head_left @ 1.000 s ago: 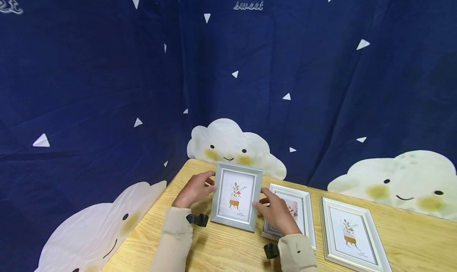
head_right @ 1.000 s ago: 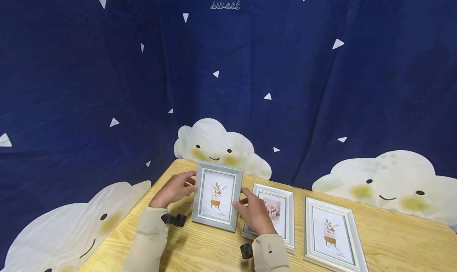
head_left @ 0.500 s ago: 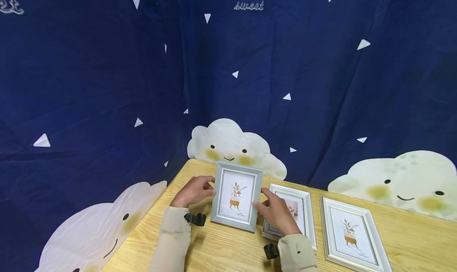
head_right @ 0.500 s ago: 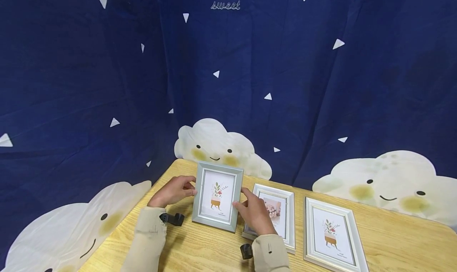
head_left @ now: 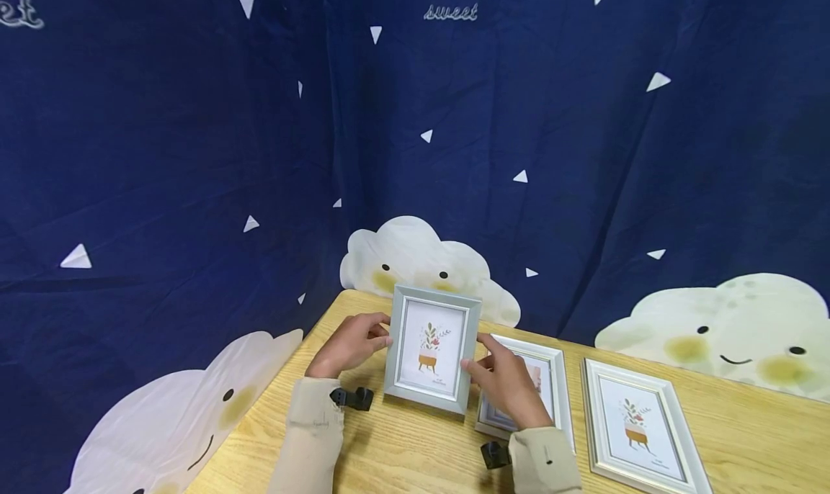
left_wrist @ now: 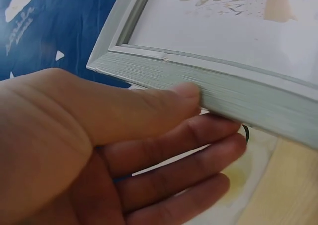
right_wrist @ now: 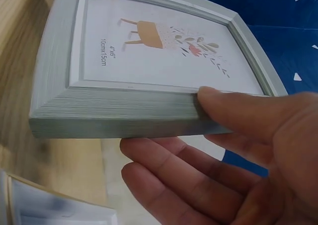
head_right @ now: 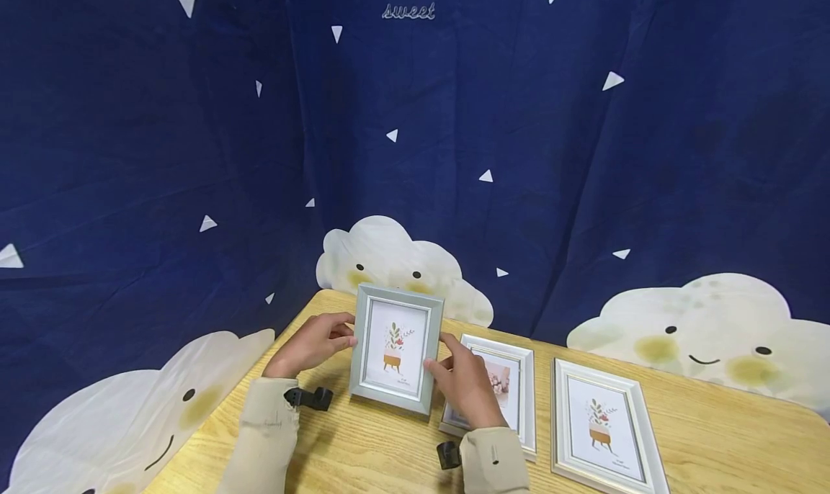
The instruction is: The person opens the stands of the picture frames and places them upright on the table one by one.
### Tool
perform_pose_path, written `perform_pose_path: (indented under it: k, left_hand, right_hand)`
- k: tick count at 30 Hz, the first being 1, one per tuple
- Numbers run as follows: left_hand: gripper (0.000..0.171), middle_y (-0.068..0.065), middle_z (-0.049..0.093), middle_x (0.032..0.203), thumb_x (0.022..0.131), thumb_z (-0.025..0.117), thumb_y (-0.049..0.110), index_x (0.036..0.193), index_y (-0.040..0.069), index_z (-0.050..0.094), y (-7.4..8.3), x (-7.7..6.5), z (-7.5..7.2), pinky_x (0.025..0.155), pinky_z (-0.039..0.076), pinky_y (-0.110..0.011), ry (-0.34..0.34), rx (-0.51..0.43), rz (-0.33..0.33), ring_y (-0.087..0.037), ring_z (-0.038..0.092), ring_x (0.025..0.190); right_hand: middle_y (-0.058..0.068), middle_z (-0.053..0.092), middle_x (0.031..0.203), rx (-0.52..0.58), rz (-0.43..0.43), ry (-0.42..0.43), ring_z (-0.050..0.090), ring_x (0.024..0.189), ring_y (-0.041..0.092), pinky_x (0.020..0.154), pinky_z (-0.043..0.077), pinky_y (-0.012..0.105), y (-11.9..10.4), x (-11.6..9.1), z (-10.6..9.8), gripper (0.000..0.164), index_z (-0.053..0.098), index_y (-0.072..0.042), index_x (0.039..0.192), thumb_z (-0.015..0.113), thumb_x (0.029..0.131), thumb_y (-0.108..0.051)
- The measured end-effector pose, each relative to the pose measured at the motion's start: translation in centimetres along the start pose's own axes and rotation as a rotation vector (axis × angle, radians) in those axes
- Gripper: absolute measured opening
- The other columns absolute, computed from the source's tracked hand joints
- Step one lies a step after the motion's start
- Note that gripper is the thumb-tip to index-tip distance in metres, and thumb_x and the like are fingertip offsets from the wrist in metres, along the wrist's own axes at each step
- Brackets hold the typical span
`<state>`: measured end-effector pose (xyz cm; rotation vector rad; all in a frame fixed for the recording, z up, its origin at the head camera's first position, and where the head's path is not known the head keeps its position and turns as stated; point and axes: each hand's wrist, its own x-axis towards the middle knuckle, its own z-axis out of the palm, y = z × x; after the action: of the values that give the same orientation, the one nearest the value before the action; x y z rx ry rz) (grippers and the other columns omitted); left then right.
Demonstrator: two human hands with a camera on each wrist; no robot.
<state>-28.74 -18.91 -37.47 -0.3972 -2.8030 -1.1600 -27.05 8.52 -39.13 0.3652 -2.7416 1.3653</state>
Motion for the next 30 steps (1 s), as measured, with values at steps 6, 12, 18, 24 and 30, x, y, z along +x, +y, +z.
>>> perform_pose_path:
  k: [6, 12, 18, 24, 30]
  left_hand:
    - [0.027, -0.001, 0.072, 0.095, 0.09, 0.068, 0.012, 0.116, 0.009, 0.066, 0.4, 0.1, -0.4, 0.083, 0.052, -0.039, 0.065, -0.03, 0.036, -0.018, 0.067, 0.09]
    - [0.018, 0.002, 0.073, 0.091, 0.089, 0.069, 0.014, 0.107, 0.012, 0.068, 1.0, -0.1, -0.8, 0.083, 0.052, -0.039, 0.123, -0.047, 0.099, -0.017, 0.069, 0.089]
    - [0.019, 0.001, 0.073, 0.092, 0.089, 0.069, 0.014, 0.108, 0.011, 0.068, 1.7, -0.3, -1.3, 0.082, 0.053, -0.037, 0.158, -0.065, 0.154, -0.016, 0.069, 0.088]
    - [0.02, 0.001, 0.072, 0.092, 0.089, 0.069, 0.014, 0.109, 0.013, 0.069, 2.2, -0.4, -1.5, 0.08, 0.054, -0.034, 0.181, -0.076, 0.163, -0.013, 0.068, 0.086]
    - [0.02, 0.001, 0.072, 0.093, 0.09, 0.068, 0.015, 0.11, 0.013, 0.069, 2.5, -0.5, -1.6, 0.079, 0.054, -0.033, 0.192, -0.089, 0.151, -0.012, 0.068, 0.085]
  right_hand:
    - [0.0, 0.069, 0.082, -0.042, -0.013, 0.052, 0.065, 0.067, 0.01, 0.062, 0.048, 0.032, -0.9, -0.4, -0.7, 0.054, 0.051, -0.019, 0.138, 0.071, 0.088, -0.025]
    - [0.002, 0.07, 0.085, -0.053, -0.039, 0.088, 0.065, 0.07, 0.01, 0.065, 0.048, 0.035, -1.9, -0.8, -1.5, 0.055, 0.049, -0.014, 0.139, 0.069, 0.09, -0.025]
    - [0.003, 0.072, 0.088, -0.039, -0.054, 0.132, 0.067, 0.074, 0.013, 0.067, 0.049, 0.035, -2.6, -1.1, -2.1, 0.052, 0.051, -0.013, 0.137, 0.07, 0.09, -0.025]
    - [0.003, 0.072, 0.087, -0.03, -0.062, 0.192, 0.066, 0.076, 0.012, 0.068, 0.05, 0.033, -2.9, -1.2, -2.5, 0.044, 0.059, -0.011, 0.128, 0.072, 0.088, -0.024]
    - [0.005, 0.072, 0.088, -0.023, -0.064, 0.232, 0.066, 0.078, 0.016, 0.069, 0.051, 0.033, -3.0, -1.2, -2.4, 0.032, 0.067, -0.005, 0.114, 0.072, 0.088, -0.023]
